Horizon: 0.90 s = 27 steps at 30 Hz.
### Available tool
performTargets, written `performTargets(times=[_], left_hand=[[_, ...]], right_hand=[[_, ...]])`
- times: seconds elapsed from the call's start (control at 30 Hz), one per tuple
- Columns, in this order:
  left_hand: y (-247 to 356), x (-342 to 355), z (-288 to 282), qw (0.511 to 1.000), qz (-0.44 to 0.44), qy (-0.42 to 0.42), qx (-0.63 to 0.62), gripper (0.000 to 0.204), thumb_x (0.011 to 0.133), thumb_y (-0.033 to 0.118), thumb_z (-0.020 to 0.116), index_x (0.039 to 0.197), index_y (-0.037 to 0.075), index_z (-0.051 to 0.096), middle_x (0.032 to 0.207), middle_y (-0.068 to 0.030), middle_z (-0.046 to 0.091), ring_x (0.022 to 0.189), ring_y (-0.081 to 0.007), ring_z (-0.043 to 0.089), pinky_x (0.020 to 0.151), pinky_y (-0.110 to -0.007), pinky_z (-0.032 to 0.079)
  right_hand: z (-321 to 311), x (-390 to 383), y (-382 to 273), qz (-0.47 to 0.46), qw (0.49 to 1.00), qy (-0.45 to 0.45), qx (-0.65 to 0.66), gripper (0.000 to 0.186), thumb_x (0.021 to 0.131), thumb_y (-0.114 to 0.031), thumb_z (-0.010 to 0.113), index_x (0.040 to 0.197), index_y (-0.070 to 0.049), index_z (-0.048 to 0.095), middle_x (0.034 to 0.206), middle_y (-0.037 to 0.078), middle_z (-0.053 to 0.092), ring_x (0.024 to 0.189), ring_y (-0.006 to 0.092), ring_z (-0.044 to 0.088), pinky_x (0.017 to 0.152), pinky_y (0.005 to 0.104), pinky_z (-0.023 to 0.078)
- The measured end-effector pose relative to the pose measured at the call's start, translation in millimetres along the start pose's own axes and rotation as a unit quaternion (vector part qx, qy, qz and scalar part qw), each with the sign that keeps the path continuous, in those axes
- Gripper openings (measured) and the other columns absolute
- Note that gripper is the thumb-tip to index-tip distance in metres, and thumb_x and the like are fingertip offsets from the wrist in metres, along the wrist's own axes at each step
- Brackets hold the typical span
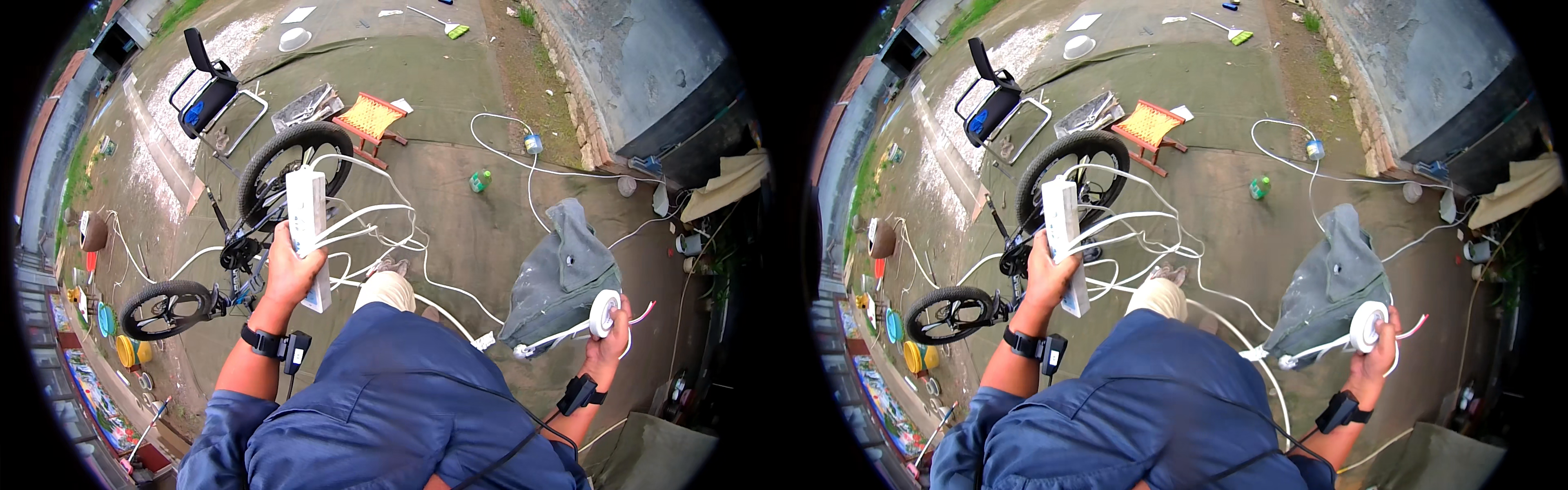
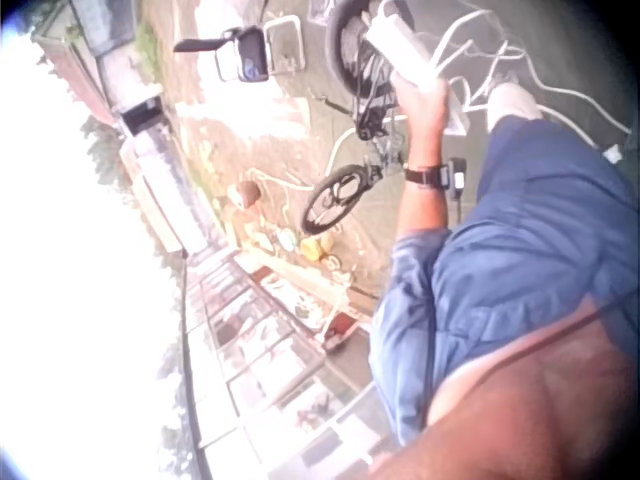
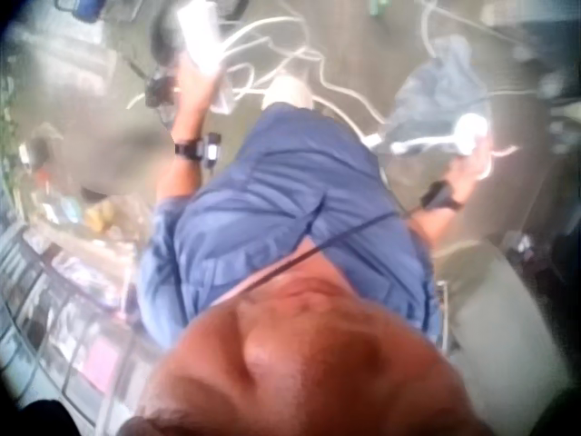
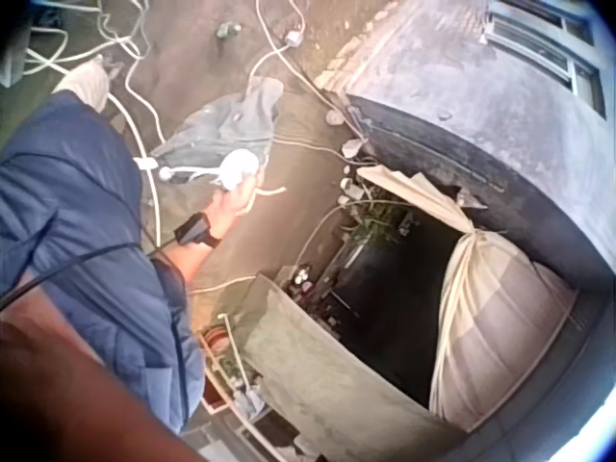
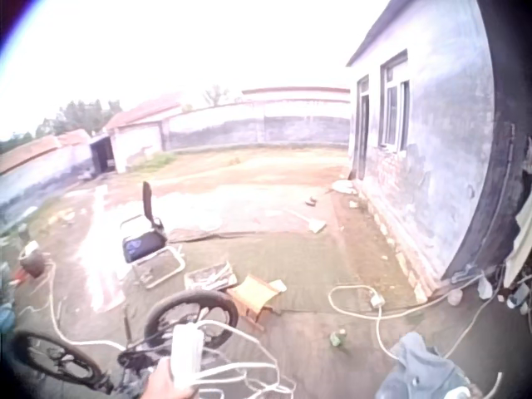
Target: The person walks outside carrying a power strip and a small white device, then sits on a stool. They use pliers to strip the insulation from two wires and twist the exposed ends together.
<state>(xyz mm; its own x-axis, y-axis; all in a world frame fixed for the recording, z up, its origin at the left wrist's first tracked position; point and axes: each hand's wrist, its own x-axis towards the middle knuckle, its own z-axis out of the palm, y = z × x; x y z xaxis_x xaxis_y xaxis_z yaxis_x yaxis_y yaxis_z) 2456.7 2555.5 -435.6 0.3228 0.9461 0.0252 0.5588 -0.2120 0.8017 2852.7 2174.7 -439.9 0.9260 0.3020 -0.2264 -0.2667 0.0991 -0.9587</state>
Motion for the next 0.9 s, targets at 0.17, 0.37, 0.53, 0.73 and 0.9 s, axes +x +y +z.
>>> performTargets(times=[0.17,0.37,0.53,0.73,0.9], left_hand=[[37,125,52,0.999,0.004,-0.003,-0.04,0.059,0.074,0.018,0.07,0.125,-0.004,0.049,0.11,-0.0121,0.062,0.099,-0.0201,0.06,0.09,-0.034,0.049],[39,309,123,0.991,-0.006,0.014,-0.132,0.055,0.073,0.015,0.07,0.121,-0.005,0.049,0.107,-0.0125,0.062,0.097,-0.017,0.059,0.089,-0.032,0.049],[79,450,135,0.991,0.003,0.007,-0.135,0.061,0.077,0.017,0.07,0.13,-0.003,0.047,0.114,-0.0094,0.059,0.104,-0.0154,0.057,0.093,-0.031,0.046],[147,623,130,0.976,0.088,0.066,-0.188,0.058,0.078,0.012,0.07,0.129,-0.003,0.046,0.113,-0.0105,0.062,0.103,-0.0157,0.06,0.092,-0.031,0.048],[180,753,121,0.963,0.135,0.142,-0.185,0.054,0.079,0.012,0.069,0.126,-0.004,0.048,0.108,-0.0089,0.063,0.096,-0.0141,0.06,0.087,-0.03,0.049]], right_hand=[[84,128,-30,-0.065,0.997,0.01,0.038,0.047,0.084,-0.014,0.054,0.128,0.004,0.055,0.105,0.011,0.063,0.094,0.0206,0.063,0.083,0.0321,0.052],[184,305,-62,-0.116,0.991,-0.021,0.066,0.053,0.086,-0.016,0.055,0.136,0.004,0.051,0.117,0.012,0.063,0.11,0.0237,0.061,0.095,0.0343,0.048],[283,442,-105,-0.086,0.99,-0.069,0.086,0.053,0.087,-0.019,0.055,0.136,0.001,0.052,0.116,0.009,0.064,0.107,0.0225,0.062,0.093,0.0347,0.048],[405,585,-133,-0.111,0.986,-0.114,0.046,0.051,0.088,-0.021,0.055,0.134,0.001,0.053,0.103,0.005,0.065,0.089,0.0152,0.062,0.071,0.0272,0.048],[514,715,-116,-0.063,0.975,-0.202,0.071,0.048,0.089,-0.018,0.054,0.132,0.001,0.053,0.104,0.007,0.066,0.088,0.0161,0.063,0.073,0.0275,0.049]])
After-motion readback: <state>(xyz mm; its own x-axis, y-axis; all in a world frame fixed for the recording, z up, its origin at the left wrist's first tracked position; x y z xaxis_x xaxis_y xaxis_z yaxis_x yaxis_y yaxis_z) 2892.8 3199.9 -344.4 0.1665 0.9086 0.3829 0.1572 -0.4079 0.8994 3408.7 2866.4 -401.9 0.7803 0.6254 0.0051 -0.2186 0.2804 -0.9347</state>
